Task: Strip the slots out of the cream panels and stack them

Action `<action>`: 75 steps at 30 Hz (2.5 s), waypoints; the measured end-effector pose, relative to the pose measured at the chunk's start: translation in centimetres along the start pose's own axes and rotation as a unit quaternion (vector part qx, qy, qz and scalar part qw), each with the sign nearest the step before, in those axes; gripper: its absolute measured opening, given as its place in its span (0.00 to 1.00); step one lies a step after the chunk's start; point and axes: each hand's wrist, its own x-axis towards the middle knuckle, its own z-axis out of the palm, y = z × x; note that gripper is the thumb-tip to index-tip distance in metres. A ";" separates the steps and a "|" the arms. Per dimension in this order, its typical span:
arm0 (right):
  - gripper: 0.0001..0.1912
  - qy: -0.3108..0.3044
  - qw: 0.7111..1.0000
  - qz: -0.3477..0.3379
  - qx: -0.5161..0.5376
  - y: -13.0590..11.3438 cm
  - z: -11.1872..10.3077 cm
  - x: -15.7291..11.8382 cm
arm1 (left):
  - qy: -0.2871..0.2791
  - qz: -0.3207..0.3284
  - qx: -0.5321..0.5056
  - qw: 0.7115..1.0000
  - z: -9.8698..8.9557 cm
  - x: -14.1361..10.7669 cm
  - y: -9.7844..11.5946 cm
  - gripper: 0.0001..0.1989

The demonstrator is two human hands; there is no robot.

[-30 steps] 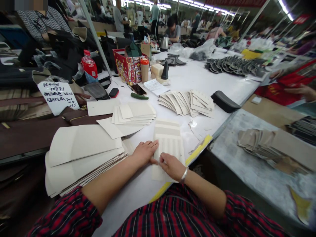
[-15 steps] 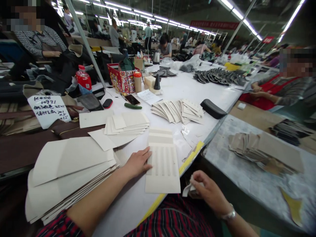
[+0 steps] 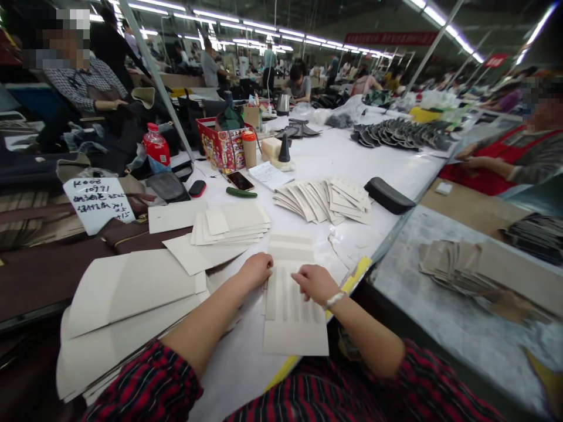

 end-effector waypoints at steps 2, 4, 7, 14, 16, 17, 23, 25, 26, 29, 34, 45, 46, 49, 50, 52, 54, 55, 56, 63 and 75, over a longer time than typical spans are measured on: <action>0.16 -0.049 0.998 0.035 0.003 -2.5 1.0 3.0 | -0.010 -0.001 0.007 1.000 -0.2 0.4 0.1 0.08; 0.15 -0.078 0.994 0.080 0.001 -3.3 1.7 5.1 | -0.023 -0.001 0.011 1.000 -0.5 0.8 0.1 0.08; 0.16 -0.109 0.986 0.122 0.018 -2.9 2.1 6.4 | -0.041 -0.005 0.017 0.999 -1.0 1.3 0.3 0.08; 0.20 -0.123 0.982 0.142 -0.028 -3.3 2.0 7.2 | -0.086 -0.024 0.019 0.996 -1.7 2.3 0.6 0.08; 0.18 -0.129 0.979 0.149 -0.051 -3.6 2.0 7.7 | -0.103 -0.023 0.017 0.994 -1.8 2.6 0.6 0.07; 0.17 -0.134 0.978 0.152 -0.058 -3.8 1.9 7.9 | -0.111 -0.020 0.016 0.994 -1.8 2.8 0.6 0.06; 0.14 -0.141 0.976 0.156 -0.055 -3.9 1.8 8.1 | -0.090 0.004 0.025 0.996 -2.0 1.9 1.2 0.04; 0.14 -0.131 0.978 0.155 -0.042 -3.6 1.9 7.9 | -0.068 0.008 0.028 0.997 -1.5 0.2 1.4 0.06; 0.14 -0.127 0.979 0.154 -0.038 -3.4 2.0 7.8 | -0.064 0.013 0.020 0.998 -1.0 -1.1 1.5 0.07; 0.14 -0.106 0.982 0.151 -0.028 -2.8 2.4 7.5 | -0.090 0.048 -0.032 0.994 1.9 -6.1 2.3 0.06; 0.16 -0.070 0.987 0.145 -0.007 -2.1 3.0 7.0 | -0.213 0.155 -0.088 0.961 6.7 -14.8 5.2 0.07; 0.14 -0.067 0.995 0.067 -0.032 -2.0 3.3 5.1 | 0.089 -0.067 -0.179 0.978 0.9 -8.4 1.7 0.09; 0.13 -0.077 0.994 0.075 -0.035 -2.1 3.3 5.0 | 0.091 -0.064 -0.170 0.979 1.1 -7.2 1.8 0.11; 0.13 -0.104 0.989 0.102 -0.019 -2.2 3.5 5.1 | 0.077 -0.070 -0.127 0.986 2.0 -4.7 2.1 0.10; 0.13 -0.110 0.988 0.109 -0.008 -2.1 3.7 5.2 | 0.075 -0.075 -0.114 0.988 2.3 -4.2 2.0 0.09; 0.13 -0.120 0.986 0.117 0.014 -1.9 4.0 5.6 | 0.070 -0.078 -0.103 0.989 2.5 -3.6 1.8 0.07; 0.12 -0.128 0.984 0.122 0.026 -1.8 4.2 6.0 | 0.052 -0.083 -0.104 0.990 2.4 -3.2 1.4 0.06; 0.12 -0.131 0.983 0.124 0.027 -1.7 4.3 6.1 | 0.038 -0.089 -0.107 0.990 2.3 -3.0 1.2 0.05; 0.11 -0.132 0.983 0.126 0.026 -1.7 4.4 6.3 | 0.026 -0.094 -0.109 0.989 2.3 -2.9 1.1 0.05; 0.09 -0.122 0.985 0.117 0.016 -1.7 4.8 6.3 | 0.017 -0.029 -0.114 0.993 3.1 -4.7 2.1 0.04; 0.12 -0.098 0.987 0.125 0.025 -2.2 4.5 5.1 | 0.030 0.081 -0.131 0.988 3.2 -9.8 2.7 0.05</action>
